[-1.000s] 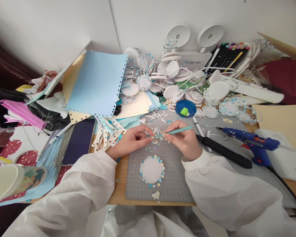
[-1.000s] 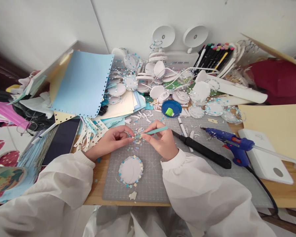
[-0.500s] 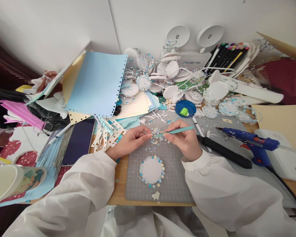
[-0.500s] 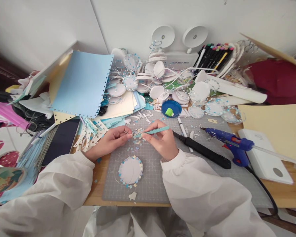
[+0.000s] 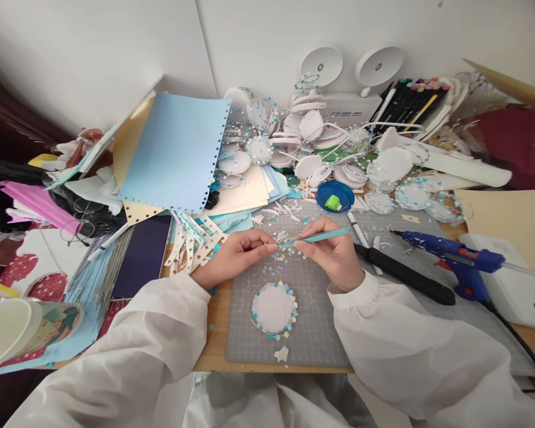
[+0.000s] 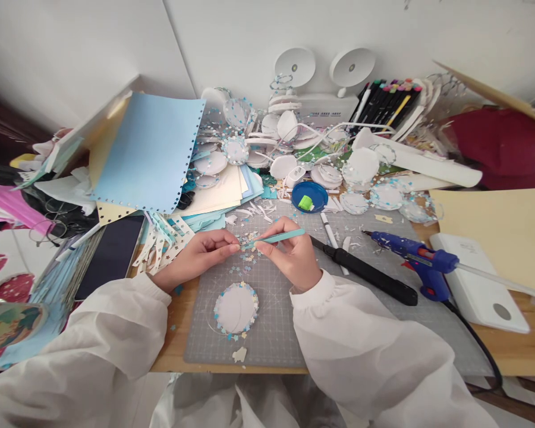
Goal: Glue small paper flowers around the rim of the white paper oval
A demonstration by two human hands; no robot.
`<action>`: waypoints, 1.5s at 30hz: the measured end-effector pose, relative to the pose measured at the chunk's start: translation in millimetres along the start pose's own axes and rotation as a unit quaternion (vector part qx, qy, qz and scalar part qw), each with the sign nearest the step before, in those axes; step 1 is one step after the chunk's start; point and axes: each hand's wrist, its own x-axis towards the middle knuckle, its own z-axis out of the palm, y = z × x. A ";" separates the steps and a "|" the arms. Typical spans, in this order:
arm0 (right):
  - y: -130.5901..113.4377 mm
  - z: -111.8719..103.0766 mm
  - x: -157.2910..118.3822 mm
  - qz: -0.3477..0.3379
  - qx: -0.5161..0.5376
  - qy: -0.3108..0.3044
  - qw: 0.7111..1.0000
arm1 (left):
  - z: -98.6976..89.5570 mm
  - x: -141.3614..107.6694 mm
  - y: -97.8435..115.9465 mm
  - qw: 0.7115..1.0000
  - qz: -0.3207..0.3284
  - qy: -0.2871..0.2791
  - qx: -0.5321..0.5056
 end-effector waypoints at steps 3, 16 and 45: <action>0.4 -0.3 -0.3 -0.002 -0.001 -0.001 1.000 | -0.4 -0.5 0.9 1.000 0.004 0.008 0.002; -0.7 0.2 -0.1 -0.007 0.004 0.003 1.000 | -0.9 -1.7 -2.5 1.000 0.001 0.015 0.011; -0.5 0.5 -2.3 -0.014 0.006 0.000 1.000 | -1.2 -0.1 -12.8 1.000 -0.005 -0.015 0.007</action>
